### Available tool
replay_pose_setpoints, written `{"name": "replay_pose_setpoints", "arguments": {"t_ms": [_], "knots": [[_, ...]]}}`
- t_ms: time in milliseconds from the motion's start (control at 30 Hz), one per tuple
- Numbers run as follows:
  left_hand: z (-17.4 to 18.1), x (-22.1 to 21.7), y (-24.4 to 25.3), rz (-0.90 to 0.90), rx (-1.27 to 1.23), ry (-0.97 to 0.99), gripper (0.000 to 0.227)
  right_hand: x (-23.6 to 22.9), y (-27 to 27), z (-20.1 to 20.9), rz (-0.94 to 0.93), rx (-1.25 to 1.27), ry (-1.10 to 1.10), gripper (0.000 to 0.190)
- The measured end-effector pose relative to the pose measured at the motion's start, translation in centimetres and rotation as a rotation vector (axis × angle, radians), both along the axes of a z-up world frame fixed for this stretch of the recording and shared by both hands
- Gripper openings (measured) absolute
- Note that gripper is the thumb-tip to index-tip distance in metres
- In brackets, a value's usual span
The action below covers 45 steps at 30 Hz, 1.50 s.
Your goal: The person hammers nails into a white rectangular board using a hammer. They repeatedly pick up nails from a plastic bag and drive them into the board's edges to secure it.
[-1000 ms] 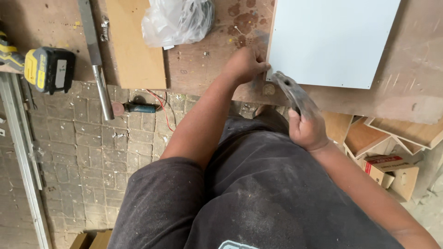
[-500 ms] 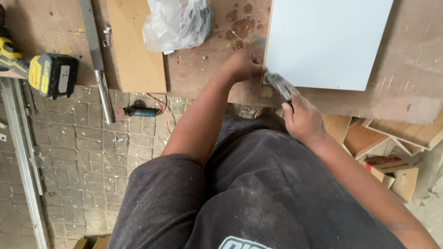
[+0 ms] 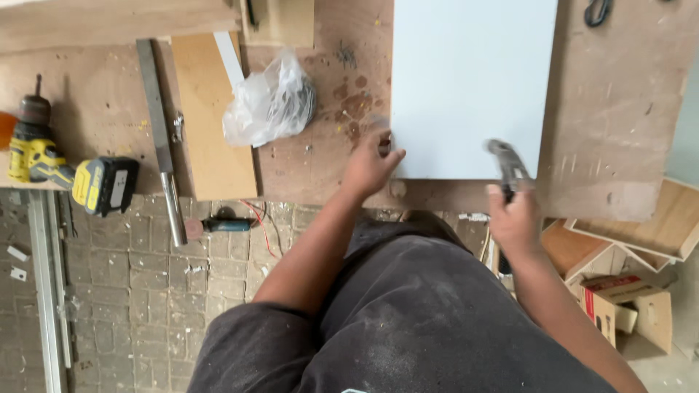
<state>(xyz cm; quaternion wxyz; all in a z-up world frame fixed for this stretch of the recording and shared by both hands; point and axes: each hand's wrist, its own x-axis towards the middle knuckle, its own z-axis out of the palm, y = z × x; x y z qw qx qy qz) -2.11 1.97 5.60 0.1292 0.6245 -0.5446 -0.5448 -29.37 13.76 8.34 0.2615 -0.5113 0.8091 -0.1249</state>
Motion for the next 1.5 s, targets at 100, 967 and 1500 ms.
{"name": "replay_pose_setpoints", "arguments": {"t_ms": [100,967,1500], "knots": [[2.5,-1.7,0.8,0.049,0.032,-0.034,0.073,-5.0,-1.7,0.9,-0.126,-0.007,0.163,0.048],[8.6,-4.1,-27.2,-0.366,-0.128,-0.495,0.087,-10.2,0.7,6.6,-0.661,0.157,-0.384,0.050],[-4.8,4.8,-10.7,-0.466,-0.831,-0.495,0.072,-23.5,-2.3,4.9,-0.682,0.092,-0.321,0.045]]}}
